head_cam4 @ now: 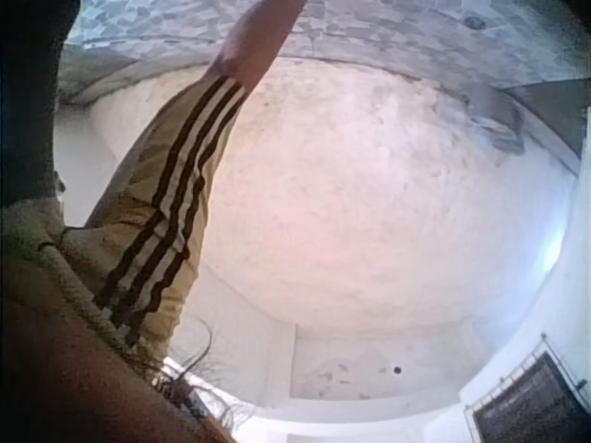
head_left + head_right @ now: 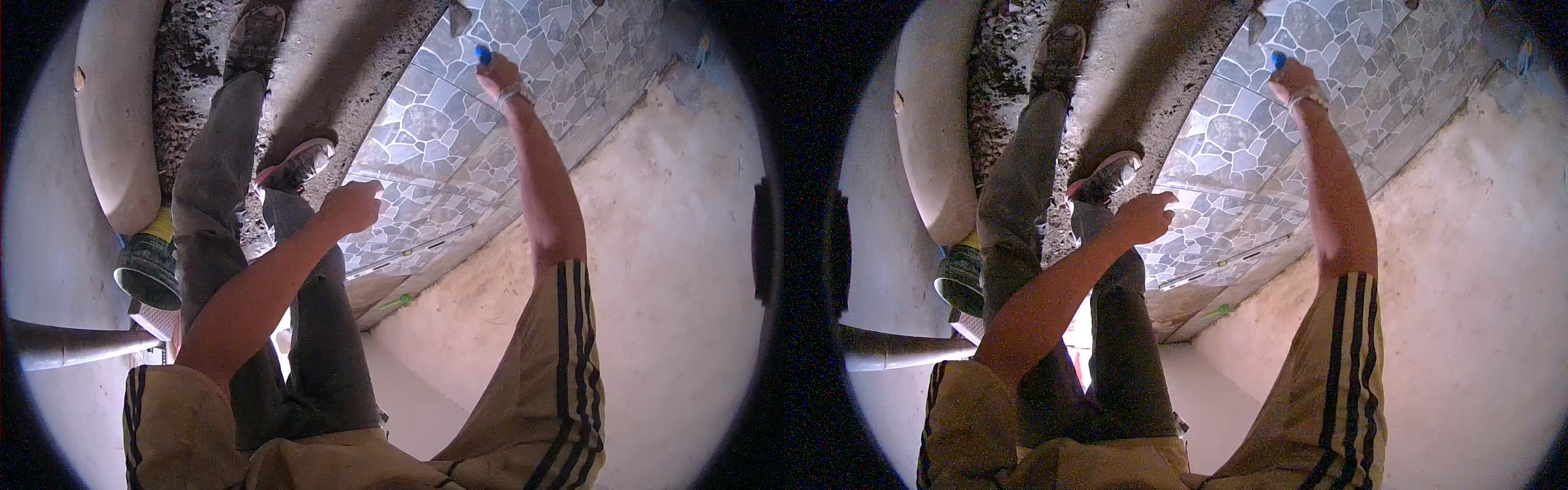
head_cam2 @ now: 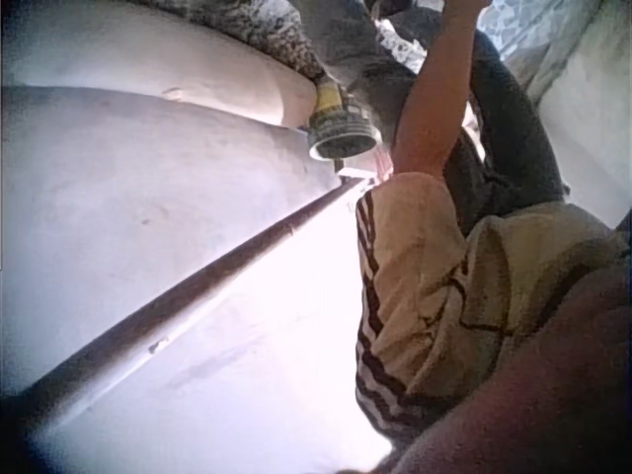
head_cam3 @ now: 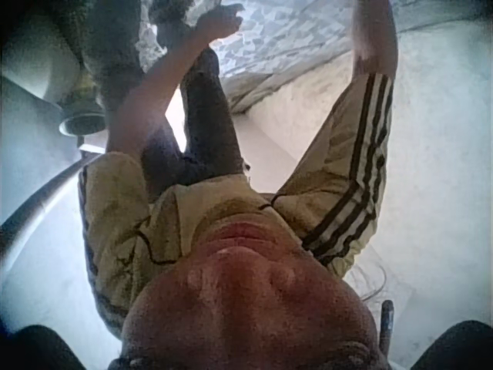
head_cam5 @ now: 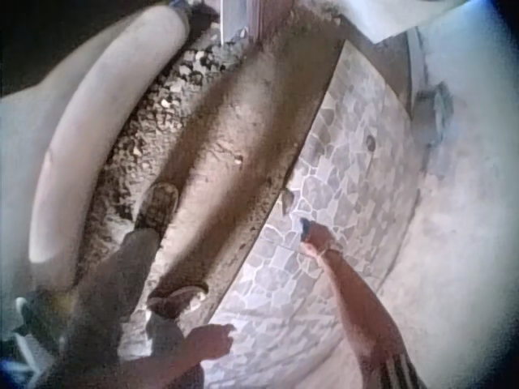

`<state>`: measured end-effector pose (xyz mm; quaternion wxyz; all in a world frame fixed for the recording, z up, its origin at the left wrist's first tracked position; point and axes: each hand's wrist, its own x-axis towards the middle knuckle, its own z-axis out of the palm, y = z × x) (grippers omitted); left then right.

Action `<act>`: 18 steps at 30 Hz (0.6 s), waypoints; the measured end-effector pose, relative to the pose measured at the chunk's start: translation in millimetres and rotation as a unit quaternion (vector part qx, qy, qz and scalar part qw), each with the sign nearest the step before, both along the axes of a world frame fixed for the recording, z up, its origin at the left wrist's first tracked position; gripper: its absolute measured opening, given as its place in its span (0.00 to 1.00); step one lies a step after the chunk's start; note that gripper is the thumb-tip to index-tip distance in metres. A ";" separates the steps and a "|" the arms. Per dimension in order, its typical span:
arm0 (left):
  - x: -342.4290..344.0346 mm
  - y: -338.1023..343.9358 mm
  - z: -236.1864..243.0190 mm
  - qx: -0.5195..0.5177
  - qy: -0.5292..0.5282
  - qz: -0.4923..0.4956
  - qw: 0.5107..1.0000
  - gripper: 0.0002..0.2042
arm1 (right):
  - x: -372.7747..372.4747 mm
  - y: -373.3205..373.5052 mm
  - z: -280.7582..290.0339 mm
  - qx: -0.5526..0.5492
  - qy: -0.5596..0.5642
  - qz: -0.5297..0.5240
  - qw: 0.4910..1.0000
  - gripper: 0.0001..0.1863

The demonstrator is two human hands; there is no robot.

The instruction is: Leveling wet concrete on a floor using a hand trowel and a bubble level.

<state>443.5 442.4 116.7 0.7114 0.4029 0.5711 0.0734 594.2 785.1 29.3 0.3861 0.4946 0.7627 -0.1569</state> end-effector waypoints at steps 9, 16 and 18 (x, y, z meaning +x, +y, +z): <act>-0.9 -22.1 -12.1 -0.027 0.015 -0.024 0.999 0.16 | 29.1 -98.4 8.7 -0.130 -0.084 0.056 0.986 0.19; 6.8 -31.8 -18.0 -0.011 0.006 -0.004 1.000 0.17 | 29.8 -64.9 15.7 -0.038 0.028 0.045 0.998 0.17; 1.6 -36.5 -21.0 -0.013 0.020 -0.003 1.000 0.17 | 29.8 -97.8 10.2 -0.088 0.038 0.057 0.994 0.17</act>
